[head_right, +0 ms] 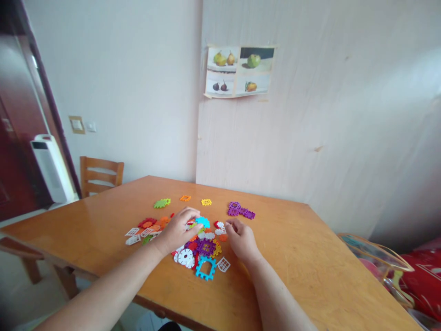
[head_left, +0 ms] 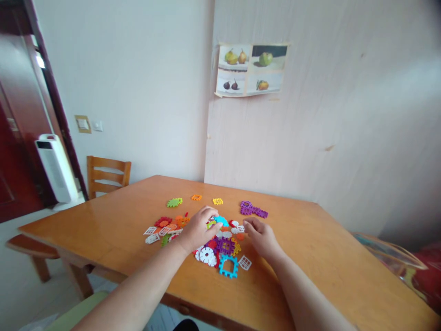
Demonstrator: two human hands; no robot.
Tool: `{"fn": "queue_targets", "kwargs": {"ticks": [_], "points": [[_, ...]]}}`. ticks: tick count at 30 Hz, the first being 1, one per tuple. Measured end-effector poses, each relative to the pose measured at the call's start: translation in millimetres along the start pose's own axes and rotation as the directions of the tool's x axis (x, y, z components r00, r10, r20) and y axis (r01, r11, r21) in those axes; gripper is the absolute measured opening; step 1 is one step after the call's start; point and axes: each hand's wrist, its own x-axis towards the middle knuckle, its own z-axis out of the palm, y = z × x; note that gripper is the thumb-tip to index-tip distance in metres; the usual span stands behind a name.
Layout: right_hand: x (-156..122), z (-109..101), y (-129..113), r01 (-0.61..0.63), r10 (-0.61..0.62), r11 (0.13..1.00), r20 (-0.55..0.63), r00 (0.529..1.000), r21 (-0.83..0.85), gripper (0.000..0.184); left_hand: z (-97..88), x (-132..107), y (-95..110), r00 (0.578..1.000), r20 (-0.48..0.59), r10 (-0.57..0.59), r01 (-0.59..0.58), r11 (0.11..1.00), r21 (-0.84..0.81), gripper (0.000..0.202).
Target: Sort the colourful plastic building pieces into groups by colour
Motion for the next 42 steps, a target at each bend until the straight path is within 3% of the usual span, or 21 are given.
{"fn": "queue_targets", "kwargs": {"ticks": [3, 7, 12, 15, 19, 24, 28, 31, 36, 42], "points": [[-10.7, 8.3, -16.9, -0.028, -0.018, 0.953, 0.149, 0.989, 0.303, 0.041, 5.7, -2.6, 14.1, 0.992, 0.052, 0.115, -0.116, 0.993, 0.006, 0.022], [-17.5, 15.0, -25.8, -0.230, 0.081, 0.816, 0.289, 0.954, 0.530, 0.044, 11.4, -5.5, 20.7, 0.979, 0.109, 0.171, -0.174, 0.985, 0.018, 0.025], [-10.0, 11.7, -17.7, -0.318, 0.169, 0.705, 0.285, 0.943, 0.634, 0.038, 15.0, -9.5, 21.5, 0.965, 0.152, 0.212, -0.224, 0.973, 0.063, 0.041], [-1.8, -2.5, -11.4, -0.316, 0.283, 0.784, 0.145, 0.948, 0.534, 0.030, 12.4, -10.6, 19.0, 0.974, 0.114, 0.198, -0.213, 0.967, 0.141, 0.045], [6.8, -25.8, 6.6, -0.301, 0.326, 0.921, -0.065, 0.943, 0.246, 0.028, 3.7, -8.6, 7.4, 0.985, -0.012, 0.175, -0.165, 0.949, 0.268, 0.030], [9.3, -40.2, 31.1, -0.331, 0.331, 0.922, -0.035, 0.943, -0.201, 0.021, -3.9, -6.1, -6.0, 0.984, -0.074, 0.163, -0.123, 0.915, 0.384, 0.024], [7.3, -40.7, 22.7, -0.222, 0.220, 0.880, -0.053, 0.974, -0.421, 0.023, -6.1, -5.7, -11.8, 0.985, -0.106, 0.139, -0.080, 0.898, 0.434, 0.024], [1.5, -32.8, 3.1, 0.006, 0.000, 0.927, 0.018, 1.000, -0.375, 0.020, -8.5, -4.9, -17.3, 0.981, -0.159, 0.109, -0.024, 0.886, 0.462, 0.024], [-15.3, -15.1, -26.4, 0.294, -0.208, 0.917, 0.306, 0.929, -0.269, 0.027, -17.8, -2.4, -27.1, 0.963, -0.264, 0.058, 0.087, 0.857, 0.507, 0.027], [-23.5, -8.1, -32.6, 0.408, -0.234, 0.857, 0.468, 0.852, -0.314, 0.036, -42.6, -16.9, -45.3, 0.882, -0.430, -0.194, 0.416, 0.751, 0.513, 0.033]]}}
